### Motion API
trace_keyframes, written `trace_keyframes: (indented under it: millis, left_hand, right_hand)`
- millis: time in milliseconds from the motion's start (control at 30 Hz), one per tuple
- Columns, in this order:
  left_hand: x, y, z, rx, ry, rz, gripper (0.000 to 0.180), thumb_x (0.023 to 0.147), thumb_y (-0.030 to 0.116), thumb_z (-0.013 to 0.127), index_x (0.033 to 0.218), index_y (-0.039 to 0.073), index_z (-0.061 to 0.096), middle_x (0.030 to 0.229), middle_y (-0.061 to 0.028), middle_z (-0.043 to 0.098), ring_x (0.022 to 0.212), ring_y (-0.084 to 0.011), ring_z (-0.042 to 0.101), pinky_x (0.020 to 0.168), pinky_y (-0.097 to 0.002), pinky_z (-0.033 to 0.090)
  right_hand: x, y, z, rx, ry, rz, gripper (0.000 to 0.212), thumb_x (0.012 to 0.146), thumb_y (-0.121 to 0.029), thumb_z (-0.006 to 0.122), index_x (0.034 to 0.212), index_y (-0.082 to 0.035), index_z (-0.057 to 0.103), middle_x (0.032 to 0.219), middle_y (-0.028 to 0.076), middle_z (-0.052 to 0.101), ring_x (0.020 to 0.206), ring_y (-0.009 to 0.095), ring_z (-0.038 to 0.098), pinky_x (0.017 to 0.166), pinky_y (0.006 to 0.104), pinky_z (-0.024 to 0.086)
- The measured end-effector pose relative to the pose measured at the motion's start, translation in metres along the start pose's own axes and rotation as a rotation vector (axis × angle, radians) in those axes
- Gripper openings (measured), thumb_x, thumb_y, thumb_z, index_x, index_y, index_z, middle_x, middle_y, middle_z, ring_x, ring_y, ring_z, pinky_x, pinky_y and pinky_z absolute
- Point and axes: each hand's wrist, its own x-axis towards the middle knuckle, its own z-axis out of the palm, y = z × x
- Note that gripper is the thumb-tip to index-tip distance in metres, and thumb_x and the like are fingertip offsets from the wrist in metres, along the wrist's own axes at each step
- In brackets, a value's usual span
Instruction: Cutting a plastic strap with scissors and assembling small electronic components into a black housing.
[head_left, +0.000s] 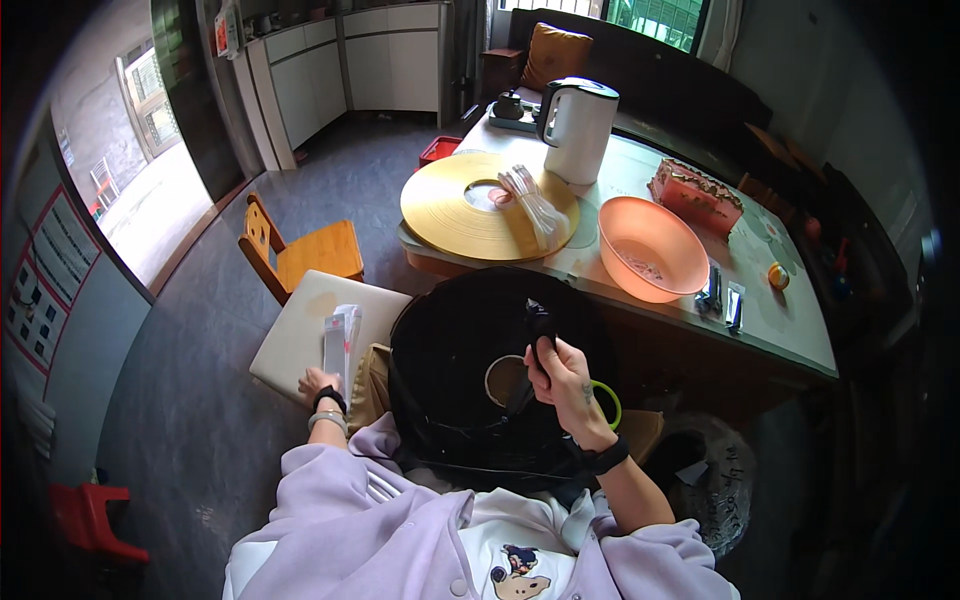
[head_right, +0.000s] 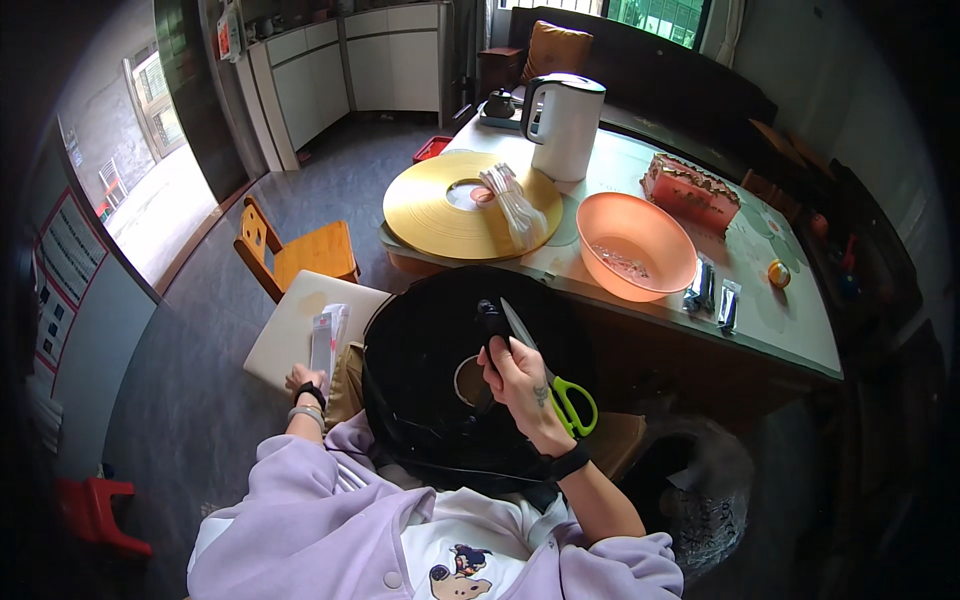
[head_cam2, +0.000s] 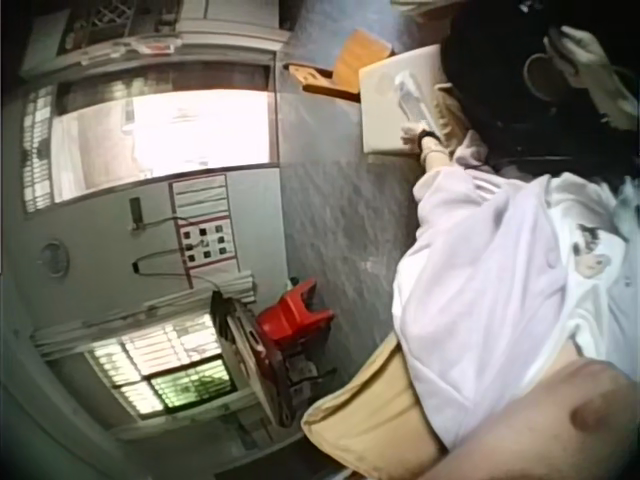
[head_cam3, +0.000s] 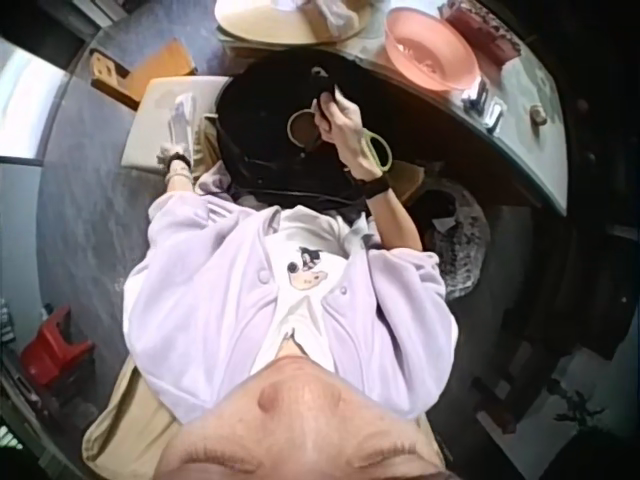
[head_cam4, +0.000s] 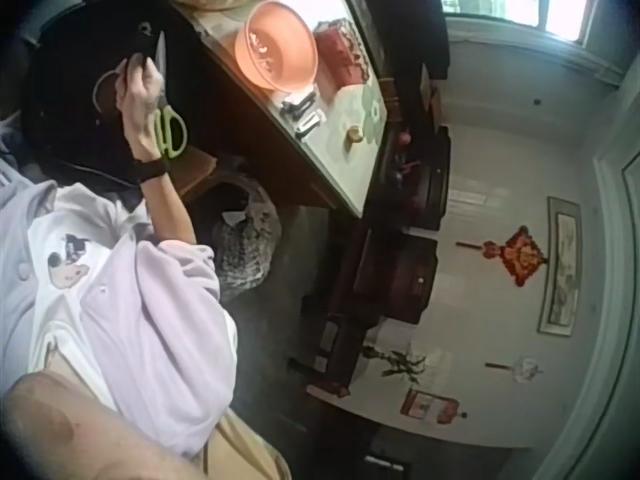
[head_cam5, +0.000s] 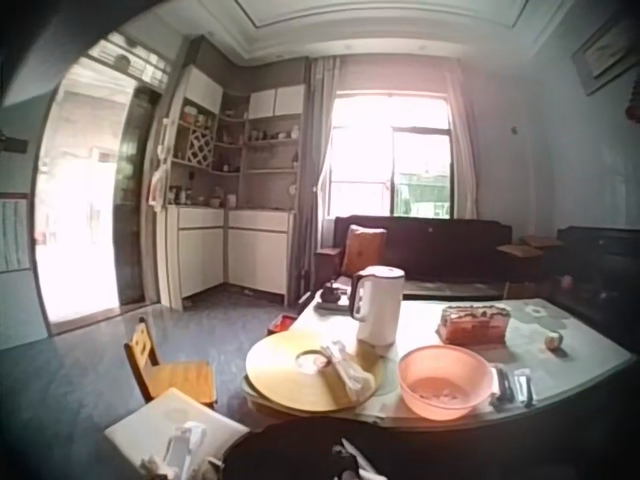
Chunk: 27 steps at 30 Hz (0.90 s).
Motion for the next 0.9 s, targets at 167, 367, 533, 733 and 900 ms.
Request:
trace_keyframes:
  millis: [167,367,533,733,900]
  left_hand:
    - [0.020,-0.030,-0.004,-0.137,-0.063,0.020,0.019,0.068,0.015,0.073,0.084,0.007,0.066,0.091,-0.0184,0.066,0.088,-0.0329,0.063,0.076,-0.0413,0.051]
    - [0.034,-0.037,0.012,-0.258,0.001,-0.034,0.009,0.069,0.010,0.072,0.076,0.006,0.068,0.081,-0.0187,0.066,0.079,-0.0350,0.065,0.068,-0.0421,0.052]
    - [0.021,-0.025,0.003,-0.295,-0.059,-0.015,0.005,0.071,0.007,0.069,0.073,0.004,0.068,0.083,-0.0196,0.066,0.079,-0.0357,0.064,0.069,-0.0415,0.052]
    - [0.040,-0.040,0.010,-0.280,0.021,-0.042,0.007,0.071,0.009,0.070,0.075,0.004,0.069,0.083,-0.0193,0.066,0.080,-0.0351,0.065,0.071,-0.0411,0.052]
    - [0.020,-0.017,-0.004,-0.380,0.011,-0.108,0.008,0.072,0.011,0.070,0.077,0.004,0.070,0.081,-0.0188,0.067,0.078,-0.0340,0.065,0.072,-0.0404,0.052]
  right_hand:
    - [0.000,0.003,0.004,-0.005,-0.031,-0.010,0.033,0.096,-0.033,0.044,0.082,-0.005,0.054,0.057,-0.005,0.041,0.047,0.001,0.033,0.041,0.0161,0.023]
    - [0.000,0.005,0.006,-0.025,-0.043,-0.012,0.033,0.096,-0.034,0.044,0.081,-0.006,0.054,0.057,-0.005,0.042,0.047,0.002,0.034,0.042,0.0157,0.024]
    - [-0.001,0.007,0.004,-0.022,-0.021,-0.029,0.033,0.096,-0.032,0.044,0.082,-0.004,0.053,0.056,-0.004,0.041,0.045,0.001,0.032,0.040,0.0163,0.022]
    - [-0.001,0.006,0.011,-0.021,-0.031,-0.018,0.032,0.097,-0.031,0.044,0.082,-0.004,0.053,0.055,-0.004,0.041,0.044,0.001,0.031,0.039,0.0165,0.021]
    - [-0.003,0.009,0.003,-0.056,-0.020,-0.003,0.033,0.096,-0.032,0.044,0.082,-0.004,0.054,0.056,-0.004,0.043,0.045,0.002,0.033,0.040,0.0165,0.023]
